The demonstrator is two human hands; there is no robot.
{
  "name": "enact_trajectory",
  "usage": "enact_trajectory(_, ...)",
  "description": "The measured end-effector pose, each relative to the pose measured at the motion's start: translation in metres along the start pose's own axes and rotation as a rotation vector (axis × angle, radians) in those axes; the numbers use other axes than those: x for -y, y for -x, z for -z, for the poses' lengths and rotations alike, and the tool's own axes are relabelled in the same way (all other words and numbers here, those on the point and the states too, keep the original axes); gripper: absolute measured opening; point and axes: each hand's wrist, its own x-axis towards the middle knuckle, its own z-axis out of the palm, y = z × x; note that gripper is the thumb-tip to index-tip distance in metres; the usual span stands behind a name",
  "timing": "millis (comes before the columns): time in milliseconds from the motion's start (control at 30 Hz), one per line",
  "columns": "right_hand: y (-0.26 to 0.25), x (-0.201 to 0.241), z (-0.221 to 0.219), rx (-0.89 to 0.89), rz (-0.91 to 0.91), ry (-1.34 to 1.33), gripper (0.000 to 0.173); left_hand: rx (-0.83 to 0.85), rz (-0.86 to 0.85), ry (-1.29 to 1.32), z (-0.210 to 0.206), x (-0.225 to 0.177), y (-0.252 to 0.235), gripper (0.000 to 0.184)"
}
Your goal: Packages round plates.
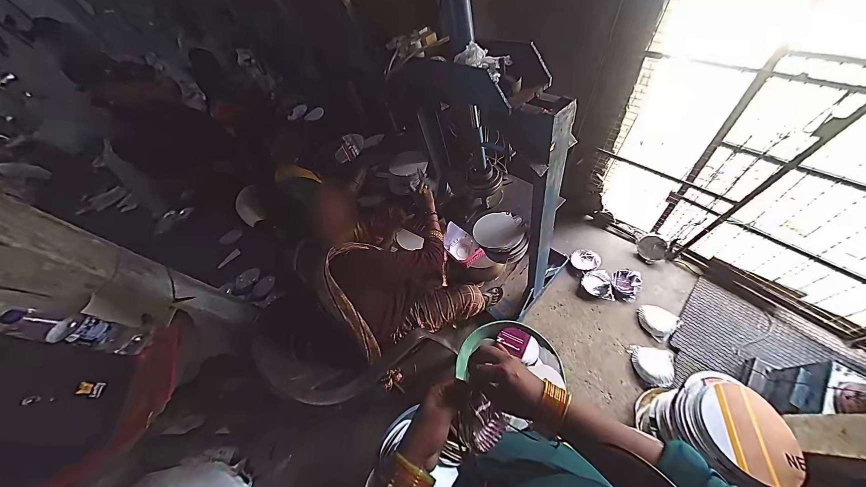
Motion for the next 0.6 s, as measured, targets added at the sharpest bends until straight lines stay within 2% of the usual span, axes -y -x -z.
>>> enact_trajectory(100,0.008,-0.005,0.002,-0.048,-0.009,-0.071,0.01,-0.109,-0.012,0.145,-0.011,0.002,-0.002,0.016)
enact_trajectory(167,0.01,-0.002,0.003,-0.089,-0.062,-0.091,0.011,-0.186,-0.154,-0.011,-0.02,0.005,-0.002,0.011)
enact_trajectory(267,0.01,-0.001,0.0,-0.213,-0.073,-0.073,0.01,-0.263,-0.423,-0.345,-0.022,0.009,-0.008,0.013)
enact_trajectory(367,0.014,-0.001,-0.007,-0.343,-0.042,-0.022,0.007,-0.273,-0.634,-0.592,-0.019,0.007,-0.01,0.017)
enact_trajectory(467,0.019,-0.005,-0.013,-0.407,-0.03,-0.042,0.008,-0.155,-0.638,-0.669,-0.015,0.0,-0.007,0.021)
enact_trajectory(600,0.016,-0.007,-0.004,-0.392,-0.041,-0.109,0.01,0.002,-0.546,-0.49,-0.011,-0.007,-0.004,0.026)
